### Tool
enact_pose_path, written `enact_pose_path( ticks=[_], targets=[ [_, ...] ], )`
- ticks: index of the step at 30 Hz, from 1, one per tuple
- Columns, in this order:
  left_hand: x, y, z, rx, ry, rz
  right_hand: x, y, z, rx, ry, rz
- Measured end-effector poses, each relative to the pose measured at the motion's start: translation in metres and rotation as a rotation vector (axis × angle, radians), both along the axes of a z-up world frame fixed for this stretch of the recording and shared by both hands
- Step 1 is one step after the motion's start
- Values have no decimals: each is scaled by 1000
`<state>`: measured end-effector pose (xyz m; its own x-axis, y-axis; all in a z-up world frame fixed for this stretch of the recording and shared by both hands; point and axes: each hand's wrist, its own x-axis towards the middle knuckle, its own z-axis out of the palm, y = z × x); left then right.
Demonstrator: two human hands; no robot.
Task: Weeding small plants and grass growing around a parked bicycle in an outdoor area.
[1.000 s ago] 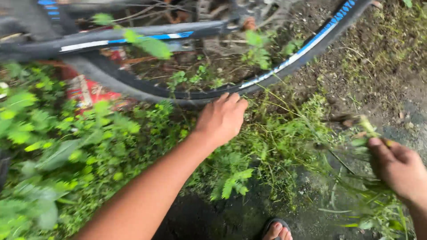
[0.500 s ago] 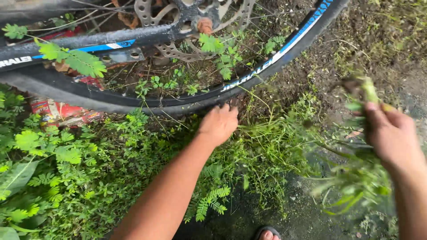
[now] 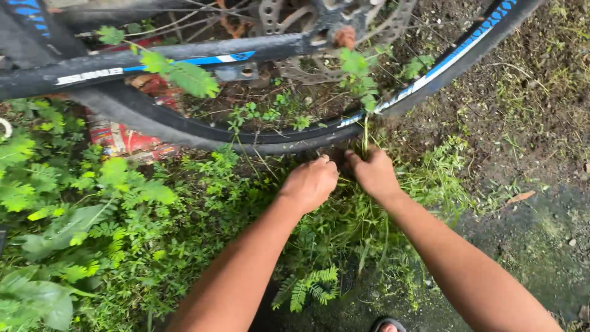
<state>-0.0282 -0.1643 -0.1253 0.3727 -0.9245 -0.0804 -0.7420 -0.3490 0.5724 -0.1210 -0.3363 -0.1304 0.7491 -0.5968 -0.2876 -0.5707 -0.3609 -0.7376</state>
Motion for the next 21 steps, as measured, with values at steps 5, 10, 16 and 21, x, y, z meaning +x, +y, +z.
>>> enact_pose_path(
  ticks=[5,10,16,21],
  targets=[
    [-3,2,1,12,-60,-19,29,16,28,154,290,-46],
    [-10,4,-7,31,-109,-65,35,12,3,236,319,33],
    [-27,5,-16,-124,-84,-7,15,9,-23,297,214,30],
    [-61,16,12,48,-201,-249,-32,17,-28,413,272,36]
  ],
)
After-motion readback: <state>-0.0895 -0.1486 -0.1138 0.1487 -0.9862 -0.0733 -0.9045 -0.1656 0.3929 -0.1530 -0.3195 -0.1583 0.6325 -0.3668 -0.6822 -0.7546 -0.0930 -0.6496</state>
